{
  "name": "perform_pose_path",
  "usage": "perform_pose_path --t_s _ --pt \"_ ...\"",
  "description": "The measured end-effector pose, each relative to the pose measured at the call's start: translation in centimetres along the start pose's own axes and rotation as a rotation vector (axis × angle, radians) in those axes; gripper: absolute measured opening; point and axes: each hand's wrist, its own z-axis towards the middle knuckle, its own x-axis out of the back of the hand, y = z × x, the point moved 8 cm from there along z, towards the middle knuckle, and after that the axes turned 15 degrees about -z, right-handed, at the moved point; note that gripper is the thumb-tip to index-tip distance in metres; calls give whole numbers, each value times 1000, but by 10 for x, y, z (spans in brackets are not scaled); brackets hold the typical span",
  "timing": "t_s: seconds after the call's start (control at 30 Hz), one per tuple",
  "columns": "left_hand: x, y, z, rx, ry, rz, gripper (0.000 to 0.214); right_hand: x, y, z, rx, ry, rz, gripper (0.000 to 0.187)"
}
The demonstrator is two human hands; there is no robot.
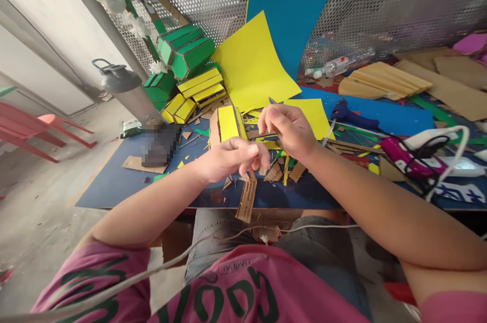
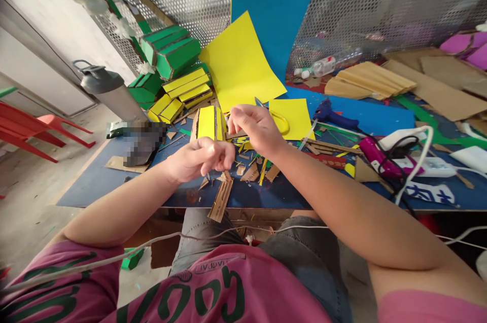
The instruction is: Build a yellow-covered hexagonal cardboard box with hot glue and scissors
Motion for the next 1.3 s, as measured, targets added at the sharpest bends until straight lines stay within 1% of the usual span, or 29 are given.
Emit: perform_pose_path --t_s 0.07,0.13,0.17,0.23,0.3,0.33,0.4,0.5,0.57,0.63,0.7,0.8,0.87,0.97,1.07,1.13,1.2,1.3 --pt "12 18 -3 -147 104 127 43 -15 14 0 -90 -228 218 71" --pt "25 36 -8 -291 217 258 39 -30 22 -7 -167 -459 384 80" --pt "32 43 -10 -352 272 302 38 -35 24 -12 -199 -546 439 86" --pt "42 54 -14 -451 373 362 36 -43 27 -21 -258 -656 508 101" --pt "47 59 -17 -506 436 452 31 -49 28 -28 -312 -704 546 116" --pt "46 60 -17 -512 448 516 29 -52 28 -31 -333 -723 557 122" --pt "38 58 -15 -496 417 653 28 -58 26 -36 -370 -761 571 129" --pt "19 53 -12 -475 275 836 27 -67 21 -42 -396 -849 588 132" --pt "9 50 -11 -475 194 927 22 -70 16 -43 -382 -897 600 133" --pt "5 51 -12 -487 163 980 20 -68 11 -42 -368 -899 605 133" --pt "7 52 -13 -502 168 999 20 -65 8 -40 -378 -867 600 130" --pt "12 55 -15 -524 206 987 26 -58 7 -38 -395 -823 591 126" --pt "14 56 -17 -542 235 959 25 -56 7 -38 -384 -818 590 126" --pt "12 59 -20 -596 264 912 26 -54 8 -38 -347 -824 587 131" --pt "11 65 -24 -681 341 910 23 -49 9 -34 -316 -790 544 138" --pt "14 71 -27 -744 413 922 18 -45 5 -29 -268 -750 504 142" --pt "16 78 -31 -804 480 956 17 -42 1 -25 -189 -722 472 142" --pt "16 85 -33 -860 528 1085 16 -39 -3 -22 -14 -661 402 134"
